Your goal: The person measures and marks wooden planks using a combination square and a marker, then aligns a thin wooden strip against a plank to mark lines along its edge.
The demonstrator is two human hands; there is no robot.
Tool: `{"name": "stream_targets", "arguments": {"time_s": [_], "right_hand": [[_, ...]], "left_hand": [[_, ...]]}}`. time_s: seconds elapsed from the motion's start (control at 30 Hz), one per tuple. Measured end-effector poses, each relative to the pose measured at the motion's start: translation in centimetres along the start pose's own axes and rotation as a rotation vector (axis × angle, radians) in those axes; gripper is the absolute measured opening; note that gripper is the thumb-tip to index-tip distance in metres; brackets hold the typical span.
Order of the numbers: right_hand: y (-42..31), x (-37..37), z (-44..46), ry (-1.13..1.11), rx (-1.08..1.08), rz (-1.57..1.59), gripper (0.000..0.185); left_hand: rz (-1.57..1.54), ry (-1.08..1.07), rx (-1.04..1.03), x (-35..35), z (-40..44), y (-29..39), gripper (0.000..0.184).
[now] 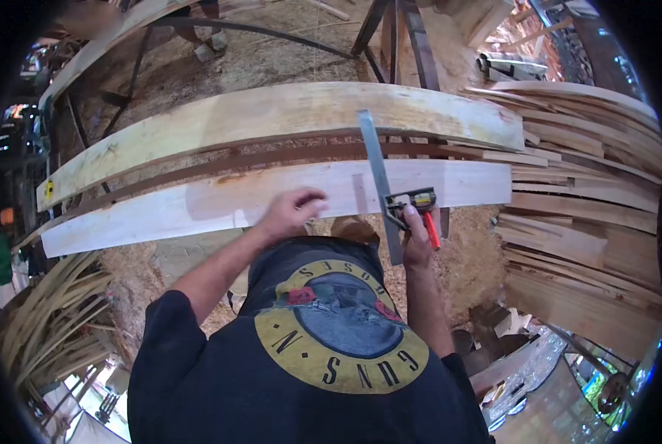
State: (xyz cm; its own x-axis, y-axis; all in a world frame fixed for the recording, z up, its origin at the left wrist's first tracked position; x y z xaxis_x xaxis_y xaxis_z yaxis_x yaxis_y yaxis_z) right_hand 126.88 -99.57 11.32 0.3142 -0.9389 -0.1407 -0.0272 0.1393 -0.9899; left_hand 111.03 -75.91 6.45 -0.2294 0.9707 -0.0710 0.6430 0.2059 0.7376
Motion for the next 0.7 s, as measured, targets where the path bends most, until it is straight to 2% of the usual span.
{"name": "stream_targets", "arguments": {"time_s": [0.07,0.17,0.33,0.43,0.47,0.57,0.6,0.7], "right_hand": [[-1.1,-2.8,-0.1,-0.078,-0.118,0.142,0.027],[-0.8,-4.5,0.0,-0.202,-0.180,0.192,0.029],[-0.1,-4.6,1.9,-0.354,-0.296,0.170,0.030],[0.3,-3.3,2.7,-0.580,-0.247,-0.162,0.028],[1.1,-2.6,2.7,-0.587,-0.223,-0.168,0.027],[3.5,0.5,2.9,-0.534,-0.258,-0.068,0.024],[4.2,1.6,3.0,-0.500,-0.308,-0.033,0.022],[5.9,4.4,2.6,-0.472,-0.348,-0.019,0.019]], "left_hand": [[-0.266,-0.235,-0.029,-4.2,-1.2,2.6,0.043],[-0.572,-0.356,-0.103,-6.9,-2.0,6.1,0.048],[-0.717,-0.162,-0.147,-7.6,-2.4,7.3,0.041],[-0.542,0.012,-0.120,-7.2,-3.4,6.9,0.037],[-0.480,0.145,-0.096,-7.0,-4.1,6.7,0.031],[-0.223,0.470,-0.142,-5.8,-6.0,5.0,0.029],[-0.106,0.561,-0.074,-4.9,-6.6,3.9,0.031],[0.301,0.866,-0.173,-3.3,-8.4,2.3,0.033]]}}
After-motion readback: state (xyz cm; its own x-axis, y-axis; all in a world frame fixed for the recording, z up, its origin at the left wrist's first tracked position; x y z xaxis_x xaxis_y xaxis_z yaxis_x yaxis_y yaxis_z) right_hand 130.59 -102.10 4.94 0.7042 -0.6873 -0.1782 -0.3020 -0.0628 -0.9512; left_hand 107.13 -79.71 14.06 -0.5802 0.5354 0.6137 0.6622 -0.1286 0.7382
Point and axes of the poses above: each hand's wrist, its own z-axis towards the middle knuckle, its own x-axis out of the back of the hand, y = z × x, the point moved 5 cm from there along z, towards the middle knuckle, and after that the axes turned 15 degrees about x, right-handed, at the moved point
